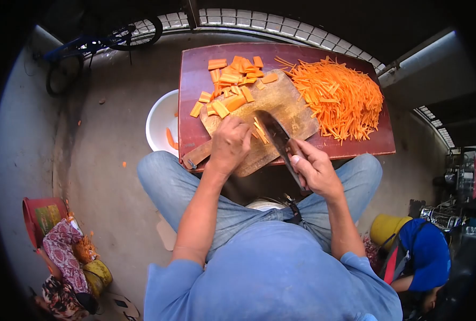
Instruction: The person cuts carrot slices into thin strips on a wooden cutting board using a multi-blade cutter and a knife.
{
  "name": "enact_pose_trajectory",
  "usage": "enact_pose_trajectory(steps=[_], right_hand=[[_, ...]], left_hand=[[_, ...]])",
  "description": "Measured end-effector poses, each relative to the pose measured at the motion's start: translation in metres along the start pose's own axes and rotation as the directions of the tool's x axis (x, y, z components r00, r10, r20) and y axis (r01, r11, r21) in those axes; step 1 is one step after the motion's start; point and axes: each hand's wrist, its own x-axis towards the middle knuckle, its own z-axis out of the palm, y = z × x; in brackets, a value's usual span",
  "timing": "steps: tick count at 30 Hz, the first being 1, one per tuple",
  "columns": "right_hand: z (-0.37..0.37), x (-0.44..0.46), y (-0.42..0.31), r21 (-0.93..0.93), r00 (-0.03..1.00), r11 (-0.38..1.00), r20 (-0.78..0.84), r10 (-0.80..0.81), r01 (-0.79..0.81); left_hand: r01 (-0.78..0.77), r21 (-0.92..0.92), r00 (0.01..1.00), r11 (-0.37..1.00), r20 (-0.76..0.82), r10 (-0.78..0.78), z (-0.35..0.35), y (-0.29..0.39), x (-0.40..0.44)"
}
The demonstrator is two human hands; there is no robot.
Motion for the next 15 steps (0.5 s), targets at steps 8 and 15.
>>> enact_pose_trajectory(steps=[8,15], right_hand=[[-0.015,0.018,0.025,-0.107,0.998,0.994,0.051,0.035,-0.029],[-0.093,0.044,0.036,-0.054,0.969,0.993,-0.222,-0.113,0.104]], left_hand=[[0.011,0.233,0.995,0.972,-0.102,0.014,-0.017,-0.026,0.003],[0.055,0.308,0.995,0.950,-0.091,-0.028,-0.014,-0.030,0.025]])
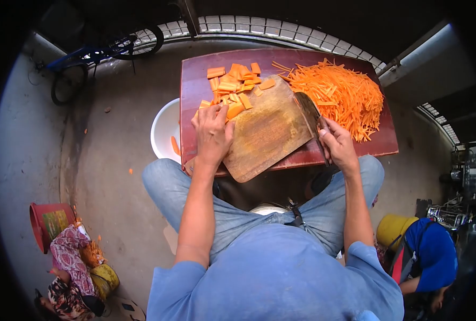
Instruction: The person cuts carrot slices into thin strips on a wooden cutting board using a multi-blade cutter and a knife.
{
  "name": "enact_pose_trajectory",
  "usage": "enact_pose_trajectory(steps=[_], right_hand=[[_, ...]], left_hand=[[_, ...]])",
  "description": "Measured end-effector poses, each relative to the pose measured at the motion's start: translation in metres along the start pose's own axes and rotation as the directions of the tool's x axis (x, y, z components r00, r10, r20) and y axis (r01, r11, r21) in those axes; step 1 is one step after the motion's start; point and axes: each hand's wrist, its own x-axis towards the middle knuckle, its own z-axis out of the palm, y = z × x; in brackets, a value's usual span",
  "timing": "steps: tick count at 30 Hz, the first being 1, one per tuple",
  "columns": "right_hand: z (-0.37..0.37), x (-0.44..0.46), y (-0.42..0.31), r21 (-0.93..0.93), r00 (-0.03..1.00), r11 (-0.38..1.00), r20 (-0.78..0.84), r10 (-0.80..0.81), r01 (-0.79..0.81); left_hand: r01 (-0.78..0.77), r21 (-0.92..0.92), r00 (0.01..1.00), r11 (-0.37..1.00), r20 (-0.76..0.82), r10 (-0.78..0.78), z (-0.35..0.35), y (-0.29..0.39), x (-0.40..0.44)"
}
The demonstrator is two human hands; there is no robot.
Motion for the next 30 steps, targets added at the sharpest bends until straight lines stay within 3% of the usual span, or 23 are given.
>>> enact_pose_trajectory(steps=[4,8,11,14,17,18,22,25,26,29,30], right_hand=[[0.000,-0.010,-0.007,0.130,0.997,0.989,-0.040,-0.064,0.069],[0.022,-0.029,-0.006,0.175,0.999,0.984,-0.017,-0.039,0.041],[0.032,-0.039,-0.002,0.138,0.999,0.990,0.038,-0.001,-0.004],[0.041,-0.046,0.001,0.096,0.996,0.995,0.091,0.022,-0.031],[0.053,-0.051,-0.002,0.091,0.993,0.994,0.110,0.046,-0.056],[0.056,-0.052,-0.005,0.108,0.991,0.991,0.115,0.069,-0.082],[0.066,-0.049,-0.005,0.061,0.990,0.994,0.115,0.083,-0.091],[0.066,-0.048,-0.015,-0.003,0.982,0.992,0.141,0.122,-0.123],[0.067,-0.047,-0.014,-0.024,0.986,0.996,0.140,0.093,-0.090],[0.069,-0.044,-0.010,-0.059,0.992,0.998,0.126,0.020,-0.013],[0.069,-0.043,-0.010,-0.053,0.994,0.999,0.106,0.009,-0.003]], left_hand=[[-0.044,0.011,0.998,0.999,0.047,0.044,0.018,-0.005,0.008],[-0.124,0.029,0.992,0.992,0.035,0.123,0.030,-0.002,0.011],[-0.055,0.044,0.995,0.998,0.085,0.051,0.024,0.003,0.011],[-0.083,-0.018,0.996,0.996,0.014,0.083,0.019,0.014,0.011],[0.020,-0.130,0.991,0.991,0.135,-0.003,0.019,0.031,-0.001],[0.004,-0.155,0.994,0.988,0.107,0.013,0.016,0.040,-0.001],[0.233,-0.419,0.969,0.878,0.179,-0.172,0.020,0.057,-0.017],[0.211,-0.340,0.965,0.917,0.220,-0.140,0.013,0.071,-0.024],[0.057,-0.305,0.985,0.951,0.171,-0.005,0.016,0.071,-0.026],[-0.069,-0.198,0.970,0.978,0.214,0.112,0.017,0.071,-0.032],[-0.047,-0.190,0.957,0.981,0.274,0.099,0.014,0.071,-0.032]])
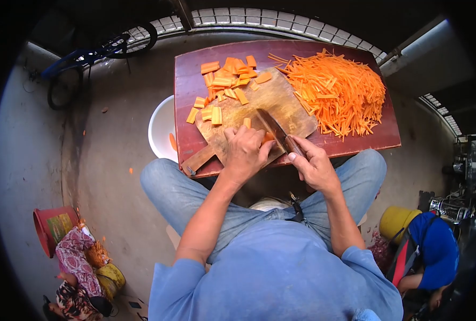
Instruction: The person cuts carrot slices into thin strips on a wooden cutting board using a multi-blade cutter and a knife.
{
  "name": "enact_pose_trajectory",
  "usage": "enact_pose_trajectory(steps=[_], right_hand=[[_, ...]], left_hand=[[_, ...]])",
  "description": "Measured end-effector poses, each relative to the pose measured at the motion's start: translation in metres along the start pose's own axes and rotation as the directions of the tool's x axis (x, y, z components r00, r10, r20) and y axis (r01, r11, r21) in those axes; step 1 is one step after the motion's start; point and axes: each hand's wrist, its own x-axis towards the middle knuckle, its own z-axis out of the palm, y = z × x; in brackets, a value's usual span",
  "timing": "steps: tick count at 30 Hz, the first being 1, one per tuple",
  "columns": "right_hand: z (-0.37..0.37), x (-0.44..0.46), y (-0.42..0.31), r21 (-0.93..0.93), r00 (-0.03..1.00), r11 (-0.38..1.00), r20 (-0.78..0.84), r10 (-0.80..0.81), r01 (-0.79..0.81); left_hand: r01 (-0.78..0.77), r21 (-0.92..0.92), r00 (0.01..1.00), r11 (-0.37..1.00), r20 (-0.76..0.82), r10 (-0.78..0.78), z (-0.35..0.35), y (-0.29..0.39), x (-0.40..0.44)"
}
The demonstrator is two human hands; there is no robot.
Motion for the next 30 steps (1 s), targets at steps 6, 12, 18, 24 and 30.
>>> enact_pose_trajectory(steps=[6,12,18,24,30], right_hand=[[-0.011,-0.020,-0.001,-0.033,0.996,0.998,-0.076,0.056,-0.059],[0.001,-0.022,0.007,-0.019,1.000,0.999,0.001,-0.027,0.027],[0.008,0.008,-0.005,0.042,1.000,0.999,0.024,-0.019,0.018],[-0.003,-0.008,0.005,0.125,0.999,0.991,-0.004,0.049,-0.048],[-0.002,-0.031,0.001,0.076,0.998,0.996,0.040,0.053,-0.056]], left_hand=[[-0.172,-0.088,0.981,0.981,0.070,0.179,-0.020,-0.015,0.002],[-0.173,0.000,0.975,0.985,0.143,0.171,0.000,-0.011,0.000],[-0.173,-0.185,0.972,0.967,0.124,0.198,-0.015,-0.021,-0.002],[-0.182,-0.081,0.972,0.980,0.135,0.192,-0.010,-0.014,0.000],[-0.149,0.037,0.988,0.988,0.037,0.148,-0.003,-0.012,0.000]])
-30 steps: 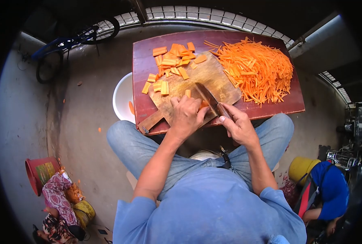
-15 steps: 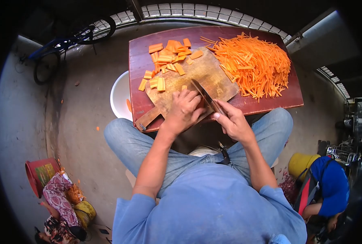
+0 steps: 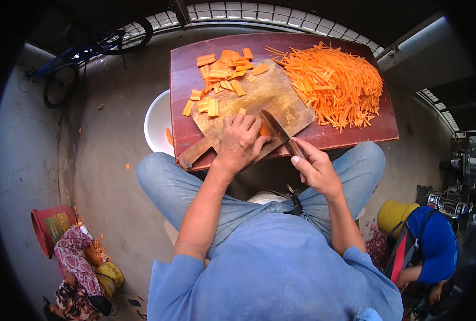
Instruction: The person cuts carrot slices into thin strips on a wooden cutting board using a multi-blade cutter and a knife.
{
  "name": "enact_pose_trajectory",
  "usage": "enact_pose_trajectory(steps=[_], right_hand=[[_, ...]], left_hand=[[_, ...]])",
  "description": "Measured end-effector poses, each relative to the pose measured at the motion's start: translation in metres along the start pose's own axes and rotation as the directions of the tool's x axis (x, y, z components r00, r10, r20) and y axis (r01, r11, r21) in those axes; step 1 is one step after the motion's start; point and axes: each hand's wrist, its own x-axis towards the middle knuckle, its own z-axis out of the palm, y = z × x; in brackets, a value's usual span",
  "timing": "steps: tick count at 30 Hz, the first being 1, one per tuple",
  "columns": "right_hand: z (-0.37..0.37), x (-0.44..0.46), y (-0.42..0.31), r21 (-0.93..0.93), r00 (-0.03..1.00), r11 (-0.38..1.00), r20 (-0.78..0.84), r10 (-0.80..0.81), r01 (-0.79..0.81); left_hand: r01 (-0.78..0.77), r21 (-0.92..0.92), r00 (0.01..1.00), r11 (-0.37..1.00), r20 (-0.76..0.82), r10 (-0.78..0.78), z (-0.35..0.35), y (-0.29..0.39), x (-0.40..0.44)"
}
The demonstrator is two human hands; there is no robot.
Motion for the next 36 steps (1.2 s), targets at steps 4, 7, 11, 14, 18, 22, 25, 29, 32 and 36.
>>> enact_pose_trajectory(steps=[4,7,11,14,18,22,25,29,32,36], right_hand=[[0.005,0.002,-0.002,-0.074,0.999,0.997,0.014,-0.031,0.032],[0.000,0.004,-0.007,-0.136,1.000,0.991,0.005,0.007,-0.006],[-0.005,0.005,0.003,-0.203,0.991,0.970,0.020,-0.133,0.135],[-0.001,-0.002,-0.007,-0.217,0.990,0.966,0.022,-0.139,0.140],[0.003,-0.005,-0.014,-0.293,0.981,0.936,0.025,-0.195,0.193],[0.003,-0.007,-0.021,-0.302,0.986,0.939,0.030,-0.165,0.166],[0.010,0.007,-0.014,-0.341,0.965,0.904,0.037,-0.260,0.256],[0.016,0.029,-0.026,-0.347,0.976,0.912,0.084,-0.203,0.219],[0.012,0.015,-0.037,-0.309,0.980,0.930,0.059,-0.192,0.201],[0.009,-0.003,-0.037,-0.330,0.992,0.936,0.052,-0.114,0.124]], left_hand=[[-0.019,-0.026,0.999,0.999,-0.037,0.018,0.002,-0.002,0.000],[-0.031,-0.056,0.998,0.998,-0.050,0.028,0.003,-0.008,-0.003],[0.006,-0.072,0.998,0.997,-0.056,-0.010,0.006,-0.007,-0.004],[0.015,-0.085,0.997,0.996,-0.074,-0.021,0.007,-0.008,-0.004],[0.006,-0.081,0.997,0.997,-0.077,-0.012,0.006,-0.008,-0.003],[-0.005,-0.059,0.997,0.998,-0.072,0.001,0.007,-0.009,-0.003],[-0.010,-0.021,0.997,1.000,-0.080,0.009,0.007,-0.009,-0.002],[-0.015,0.034,0.999,0.999,-0.042,0.017,0.003,-0.009,-0.001],[-0.032,0.024,0.998,0.999,-0.052,0.033,0.003,-0.011,0.001],[-0.043,0.002,0.995,0.999,-0.085,0.043,0.003,-0.008,0.000]])
